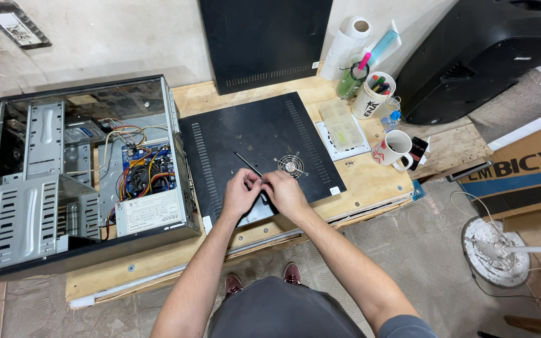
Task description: The person uses a screwdriver to remove screws from the back and side of a desktop computer case. They then remove the side panel, exposing the internal components, and place it on the table. The person continues to remove screws from the side panel and places them on the table.
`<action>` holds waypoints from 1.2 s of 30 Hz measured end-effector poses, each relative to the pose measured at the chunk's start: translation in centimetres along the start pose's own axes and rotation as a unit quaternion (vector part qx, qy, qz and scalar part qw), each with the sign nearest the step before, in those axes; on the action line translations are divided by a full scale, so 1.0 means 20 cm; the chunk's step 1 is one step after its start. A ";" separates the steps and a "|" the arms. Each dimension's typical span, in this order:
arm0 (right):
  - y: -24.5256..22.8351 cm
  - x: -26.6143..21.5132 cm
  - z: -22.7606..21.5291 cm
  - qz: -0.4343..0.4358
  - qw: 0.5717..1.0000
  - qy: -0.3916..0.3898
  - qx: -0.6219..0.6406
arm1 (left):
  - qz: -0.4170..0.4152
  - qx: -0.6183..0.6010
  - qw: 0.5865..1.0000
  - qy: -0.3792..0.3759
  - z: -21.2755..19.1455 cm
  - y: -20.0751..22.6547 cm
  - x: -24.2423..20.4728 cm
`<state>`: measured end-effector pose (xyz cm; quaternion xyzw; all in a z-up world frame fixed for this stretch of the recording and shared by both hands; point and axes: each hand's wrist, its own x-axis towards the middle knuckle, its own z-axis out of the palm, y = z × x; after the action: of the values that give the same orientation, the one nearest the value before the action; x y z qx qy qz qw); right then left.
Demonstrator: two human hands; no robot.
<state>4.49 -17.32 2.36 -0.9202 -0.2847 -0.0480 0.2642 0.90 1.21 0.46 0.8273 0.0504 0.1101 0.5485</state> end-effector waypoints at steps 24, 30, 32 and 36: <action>0.76 -0.25 -0.56 0.157 0.961 0.203 0.100 | 0.062 0.180 0.982 0.017 0.02 0.02 -0.06; 1.25 -0.41 -0.40 0.249 0.951 0.172 0.060 | 0.055 0.192 0.979 0.034 0.02 0.06 -0.07; 1.31 -0.40 -0.38 0.254 0.952 0.168 0.043 | 0.053 0.200 0.978 0.038 0.03 0.06 -0.07; 1.40 -0.34 -0.36 0.260 0.956 0.138 0.005 | 0.048 0.215 0.974 0.052 0.04 0.05 -0.07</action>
<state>14.73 -43.94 -5.95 -0.9454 0.0033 -0.1031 0.3093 -0.25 -0.19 0.83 0.9207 0.0611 0.1655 0.3480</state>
